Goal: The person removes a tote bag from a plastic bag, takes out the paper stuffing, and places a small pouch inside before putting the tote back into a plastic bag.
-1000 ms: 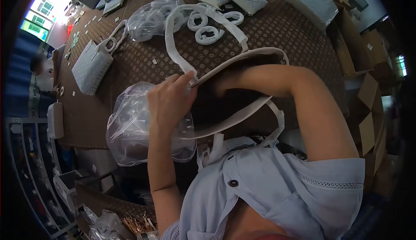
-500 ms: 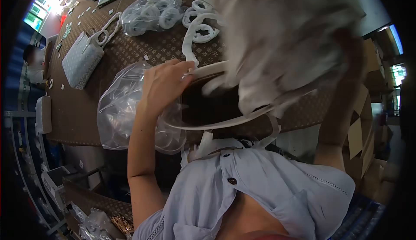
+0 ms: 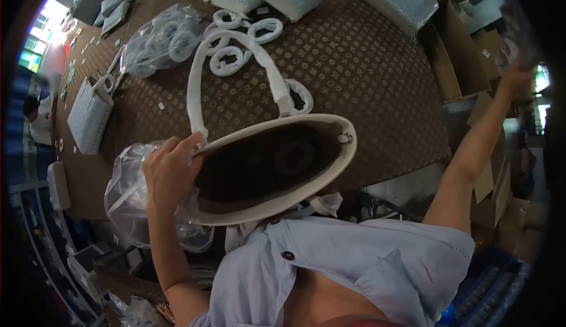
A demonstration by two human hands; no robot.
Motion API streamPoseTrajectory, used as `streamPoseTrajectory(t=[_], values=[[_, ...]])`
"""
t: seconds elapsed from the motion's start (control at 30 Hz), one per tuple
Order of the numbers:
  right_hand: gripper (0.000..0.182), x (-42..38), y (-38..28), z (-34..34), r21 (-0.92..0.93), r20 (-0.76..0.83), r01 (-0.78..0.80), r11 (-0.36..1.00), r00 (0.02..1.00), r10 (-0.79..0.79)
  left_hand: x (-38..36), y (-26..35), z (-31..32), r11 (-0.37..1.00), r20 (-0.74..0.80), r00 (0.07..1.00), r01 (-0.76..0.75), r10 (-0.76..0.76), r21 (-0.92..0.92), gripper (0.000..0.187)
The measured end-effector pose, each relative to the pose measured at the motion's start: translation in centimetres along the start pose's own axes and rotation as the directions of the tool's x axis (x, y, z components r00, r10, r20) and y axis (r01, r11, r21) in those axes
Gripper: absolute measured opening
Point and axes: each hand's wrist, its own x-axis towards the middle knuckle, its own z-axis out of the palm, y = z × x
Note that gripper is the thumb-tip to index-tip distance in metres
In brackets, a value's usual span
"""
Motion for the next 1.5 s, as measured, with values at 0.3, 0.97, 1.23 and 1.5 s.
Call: streamPoseTrajectory(t=[0.3, 0.97, 1.23, 1.5], values=[[0.018, -2.9, -26.0, -11.0, 0.868, 0.424, -0.458, 0.191, 0.484, -0.766, 0.1, 0.7, -0.6, 0.996, 0.08, 0.996, 0.04, -0.046, 0.079, 0.027], [0.029, -13.2, -42.9, -26.8, 0.992, 0.099, 0.004, 0.127, -0.651, -0.753, -0.7, -1.9, 2.6, 0.984, -0.161, 0.984, -0.1, 0.076, -0.148, 0.014], [0.044, -9.3, -40.9, -16.8, 0.863, 0.501, -0.357, 0.356, 0.52, -0.692, -0.6, -1.7, 1.5, 0.991, -0.066, 0.994, -0.088, 0.082, -0.101, 0.019], [0.04, -11.1, -35.9, -18.4, 0.792, 0.388, -0.11, 0.6, -0.67, -0.634, -14.9, -9.5, -5.5, 0.752, -0.191, 0.745, 0.554, -0.639, -0.357, 0.025]])
